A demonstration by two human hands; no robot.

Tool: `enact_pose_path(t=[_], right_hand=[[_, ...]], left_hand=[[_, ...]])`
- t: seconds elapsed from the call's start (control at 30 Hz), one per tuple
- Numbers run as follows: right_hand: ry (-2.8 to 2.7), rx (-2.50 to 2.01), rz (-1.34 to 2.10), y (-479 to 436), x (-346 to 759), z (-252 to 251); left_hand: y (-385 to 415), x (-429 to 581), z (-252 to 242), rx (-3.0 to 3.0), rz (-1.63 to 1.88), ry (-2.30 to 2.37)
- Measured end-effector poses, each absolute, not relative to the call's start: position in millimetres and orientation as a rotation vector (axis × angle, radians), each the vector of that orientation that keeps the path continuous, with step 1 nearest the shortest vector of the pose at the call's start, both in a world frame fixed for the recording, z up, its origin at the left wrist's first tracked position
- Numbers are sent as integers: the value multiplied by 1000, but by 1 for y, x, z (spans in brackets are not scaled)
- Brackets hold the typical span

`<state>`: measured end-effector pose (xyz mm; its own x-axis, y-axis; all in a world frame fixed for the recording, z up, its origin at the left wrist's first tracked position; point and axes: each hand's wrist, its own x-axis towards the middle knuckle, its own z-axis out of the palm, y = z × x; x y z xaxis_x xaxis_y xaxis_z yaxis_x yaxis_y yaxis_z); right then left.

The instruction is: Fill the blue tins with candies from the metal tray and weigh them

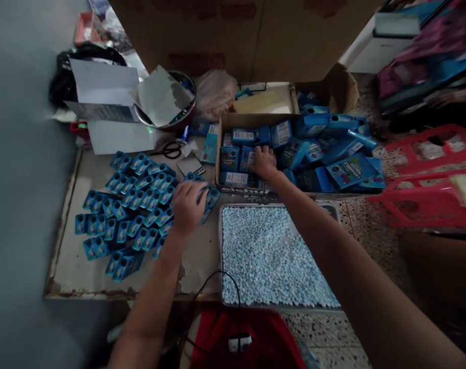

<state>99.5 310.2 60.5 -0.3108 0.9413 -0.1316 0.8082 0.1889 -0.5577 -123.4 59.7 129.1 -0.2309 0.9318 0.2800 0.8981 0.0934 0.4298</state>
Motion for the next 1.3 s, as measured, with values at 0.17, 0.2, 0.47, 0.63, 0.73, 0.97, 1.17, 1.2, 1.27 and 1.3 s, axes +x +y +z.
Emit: enact_pose_path(t=[0.17, 0.2, 0.47, 0.63, 0.73, 0.97, 1.17, 1.2, 1.27, 1.3], right_hand=[[-2196, -1499, 945, 299, 106, 66], [-2188, -1479, 953, 297, 107, 68], [-1841, -1339, 905, 265, 137, 109], [-914, -1136, 1472, 210, 160, 131], [-532, -1001, 1793, 175, 159, 130], [-204, -889, 1848, 101, 134, 109], [-225, -965, 1857, 81, 158, 116], [-286, -987, 1877, 85, 170, 120], [-454, -1051, 1987, 97, 192, 128], [-531, -1086, 2073, 103, 199, 131]], left_hand=[[260, -110, 118, 2232, 371, 1894], [280, -108, 111, 2214, 311, 1895], [253, -118, 99, 2177, 315, 1991], [198, -113, 123, 1896, 924, 2016], [173, -99, 132, 1644, 1141, 1932], [131, -54, 122, 1334, 1295, 1833], [116, -52, 125, 1323, 1312, 1745], [116, -56, 127, 1348, 1289, 1747], [119, -65, 132, 1394, 1213, 1698], [120, -68, 135, 1409, 1178, 1641]])
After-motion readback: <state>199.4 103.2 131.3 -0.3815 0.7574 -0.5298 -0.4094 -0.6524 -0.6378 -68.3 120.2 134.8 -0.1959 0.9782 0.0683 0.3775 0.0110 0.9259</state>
